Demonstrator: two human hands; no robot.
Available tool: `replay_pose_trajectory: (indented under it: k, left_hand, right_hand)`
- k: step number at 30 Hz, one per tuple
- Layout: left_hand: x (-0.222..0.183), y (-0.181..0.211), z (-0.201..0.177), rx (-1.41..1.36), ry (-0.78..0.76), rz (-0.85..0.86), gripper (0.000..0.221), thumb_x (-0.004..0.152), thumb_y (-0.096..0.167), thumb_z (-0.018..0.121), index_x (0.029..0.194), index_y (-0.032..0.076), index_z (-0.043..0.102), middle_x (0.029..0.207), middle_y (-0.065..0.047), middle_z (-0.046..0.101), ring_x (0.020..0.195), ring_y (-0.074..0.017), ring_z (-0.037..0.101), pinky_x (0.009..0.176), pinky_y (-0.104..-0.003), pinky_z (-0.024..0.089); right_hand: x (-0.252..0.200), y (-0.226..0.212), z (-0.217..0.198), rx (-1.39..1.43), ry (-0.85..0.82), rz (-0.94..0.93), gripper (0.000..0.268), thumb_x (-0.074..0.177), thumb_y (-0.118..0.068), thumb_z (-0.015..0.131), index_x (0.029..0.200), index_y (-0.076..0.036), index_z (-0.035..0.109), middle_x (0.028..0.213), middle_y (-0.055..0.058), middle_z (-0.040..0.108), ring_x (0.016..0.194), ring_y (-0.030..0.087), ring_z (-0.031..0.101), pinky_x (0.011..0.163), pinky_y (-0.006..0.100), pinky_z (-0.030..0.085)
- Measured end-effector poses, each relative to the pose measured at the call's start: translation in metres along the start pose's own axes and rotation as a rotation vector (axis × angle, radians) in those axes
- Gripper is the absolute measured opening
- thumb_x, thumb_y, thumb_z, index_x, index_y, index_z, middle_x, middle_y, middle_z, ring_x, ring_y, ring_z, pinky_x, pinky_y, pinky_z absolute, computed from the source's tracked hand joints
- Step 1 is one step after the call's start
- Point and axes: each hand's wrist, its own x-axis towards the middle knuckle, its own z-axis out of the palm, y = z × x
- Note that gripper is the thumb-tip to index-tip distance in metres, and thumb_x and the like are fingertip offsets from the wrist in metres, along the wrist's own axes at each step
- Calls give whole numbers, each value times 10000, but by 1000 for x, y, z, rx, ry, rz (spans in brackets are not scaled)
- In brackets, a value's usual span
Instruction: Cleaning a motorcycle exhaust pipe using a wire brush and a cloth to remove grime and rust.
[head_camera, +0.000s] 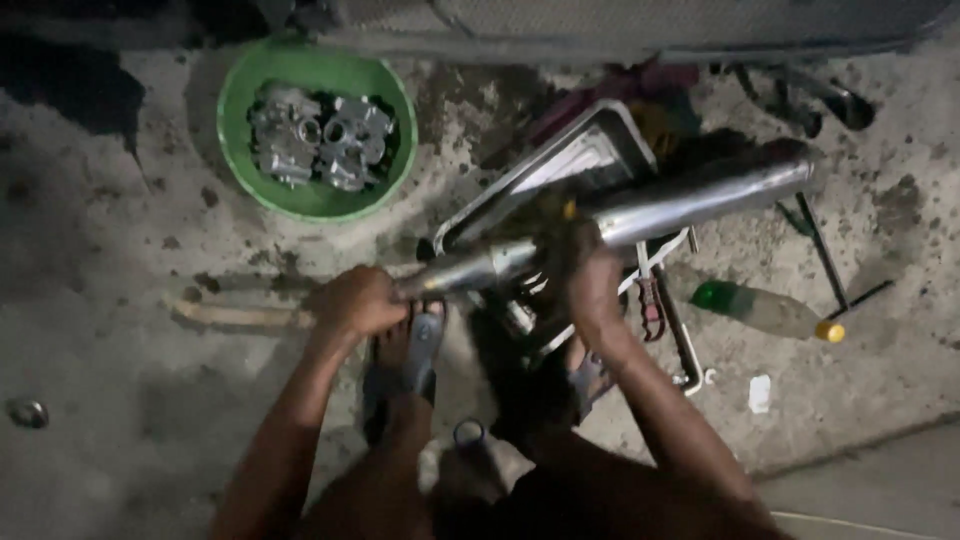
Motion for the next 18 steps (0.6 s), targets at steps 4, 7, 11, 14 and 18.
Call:
replay_pose_trajectory:
  k: [4,7,11,14,18]
  left_hand:
    - [1,14,1,8,23,33,347,754,223,633,475,44,528,444,-68,380,399,-226,436,443,-407,379]
    - [13,-3,21,32,31,3,419,736,321,657,456,41,520,424,-74,398,385,-218,444,411,-392,378]
    - [24,-26,51,-20,33,-3,429,715,362,673,397,119,516,380,-44,411,347,-176,416,375,-350,342]
    - [32,-25,44,63,-2,8,426,711,364,696,595,-45,671,583,-231,630,600,-394,690,511,-538,488]
    - [12,-5,25,-24,7,-5,380,729,395,708,529,102,574,496,-104,542,492,-241,558,490,-417,424]
  right_hand:
    - [4,-19,47,-212,93,-105,444,779,-288,748,1131,-63,595,961,155,651,742,405,709,588,486,578]
    - [-6,-43,125,-369,117,-389,360,812,-297,659,1119,-109,635,1064,139,609,779,350,704,486,504,547]
    - [-8,-99,44,101,-33,-251,299,934,-266,577,1182,-109,632,1237,200,638,911,458,720,546,539,579]
    - [1,-53,25,-178,112,-211,244,929,-219,610,1151,-120,639,1214,130,635,705,348,739,516,428,603]
    - [0,-87,0,-295,173,-278,280,872,-147,588,1135,-83,662,1122,163,641,600,343,729,450,448,578]
